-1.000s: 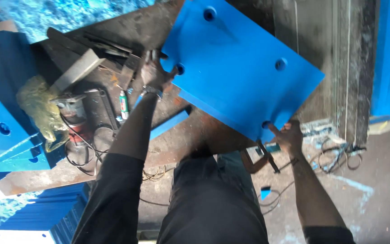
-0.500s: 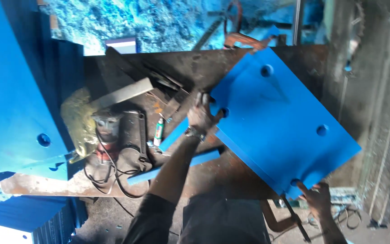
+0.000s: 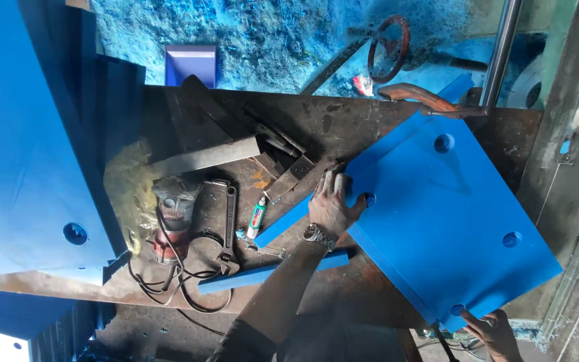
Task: Organizing and stacking blue plastic plates on a workbench in a manufacturing environment.
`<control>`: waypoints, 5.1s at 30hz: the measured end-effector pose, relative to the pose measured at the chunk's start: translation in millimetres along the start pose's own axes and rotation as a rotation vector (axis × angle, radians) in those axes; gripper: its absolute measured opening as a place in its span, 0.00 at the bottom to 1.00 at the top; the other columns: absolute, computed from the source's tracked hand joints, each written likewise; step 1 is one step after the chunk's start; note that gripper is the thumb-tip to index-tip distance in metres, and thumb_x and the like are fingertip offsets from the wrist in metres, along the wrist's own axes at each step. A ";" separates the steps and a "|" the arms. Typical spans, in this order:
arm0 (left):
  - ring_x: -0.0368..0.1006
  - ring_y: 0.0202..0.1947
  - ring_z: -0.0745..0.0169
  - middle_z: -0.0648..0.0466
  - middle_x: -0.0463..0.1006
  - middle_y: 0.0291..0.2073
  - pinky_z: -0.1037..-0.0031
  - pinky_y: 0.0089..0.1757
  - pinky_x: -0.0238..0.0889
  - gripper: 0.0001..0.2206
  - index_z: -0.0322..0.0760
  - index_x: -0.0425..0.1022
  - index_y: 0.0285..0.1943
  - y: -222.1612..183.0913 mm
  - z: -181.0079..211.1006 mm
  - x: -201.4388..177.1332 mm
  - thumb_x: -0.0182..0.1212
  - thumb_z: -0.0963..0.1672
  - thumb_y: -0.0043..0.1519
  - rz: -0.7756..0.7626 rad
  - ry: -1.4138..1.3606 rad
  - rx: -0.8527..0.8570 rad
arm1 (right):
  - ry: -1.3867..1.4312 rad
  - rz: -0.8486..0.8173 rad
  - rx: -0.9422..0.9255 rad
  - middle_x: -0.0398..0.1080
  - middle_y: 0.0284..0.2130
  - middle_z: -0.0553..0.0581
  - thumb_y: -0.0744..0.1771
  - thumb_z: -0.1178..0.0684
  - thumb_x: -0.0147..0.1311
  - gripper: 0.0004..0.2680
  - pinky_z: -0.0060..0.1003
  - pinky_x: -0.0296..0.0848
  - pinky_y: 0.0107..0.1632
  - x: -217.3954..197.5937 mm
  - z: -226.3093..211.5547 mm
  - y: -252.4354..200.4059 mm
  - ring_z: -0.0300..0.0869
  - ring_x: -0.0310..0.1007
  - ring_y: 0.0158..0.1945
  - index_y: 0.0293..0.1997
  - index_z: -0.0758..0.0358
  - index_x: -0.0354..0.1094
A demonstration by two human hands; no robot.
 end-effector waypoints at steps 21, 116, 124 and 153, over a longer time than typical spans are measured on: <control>0.71 0.44 0.40 0.42 0.67 0.47 0.45 0.54 0.66 0.16 0.56 0.78 0.56 2.5 0.5 -8.7 0.58 0.52 0.60 -0.133 0.054 0.360 | 0.091 -0.029 0.218 0.54 0.56 0.69 0.68 0.74 0.42 0.15 0.63 0.62 0.68 42.3 -88.3 -58.9 0.63 0.59 0.66 0.61 0.69 0.48; 0.51 0.71 0.19 0.30 0.49 0.75 0.43 0.65 0.54 0.40 0.30 0.51 0.78 -373.2 902.9 872.5 0.58 0.48 0.55 -0.349 0.486 0.439 | 0.459 0.117 -0.402 0.70 0.60 0.69 0.72 0.47 0.56 0.14 0.59 0.68 0.65 -736.8 -66.9 318.1 0.62 0.68 0.64 0.63 0.61 0.70; 0.45 0.76 0.27 0.33 0.55 0.74 0.46 0.67 0.45 0.36 0.36 0.69 0.67 -380.2 880.9 893.7 0.63 0.51 0.47 -0.285 0.634 0.699 | 0.422 -0.089 -0.857 0.68 0.59 0.66 0.73 0.57 0.43 0.12 0.48 0.71 0.55 -627.3 -105.2 507.1 0.61 0.72 0.57 0.63 0.59 0.67; 0.45 0.72 0.28 0.33 0.50 0.76 0.53 0.67 0.42 0.44 0.27 0.44 0.80 -410.4 819.7 940.9 0.49 0.52 0.52 -0.193 0.223 0.465 | 0.674 -0.195 -0.463 0.70 0.61 0.55 0.71 0.42 0.49 0.15 0.51 0.59 0.67 -734.8 -79.2 398.3 0.53 0.68 0.66 0.62 0.55 0.71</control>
Point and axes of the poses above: each hand's wrist, its own y-axis towards the middle knuckle, its own x-axis out of the palm, z = x × y, the point moved 9 cm from there along y, towards the middle knuckle
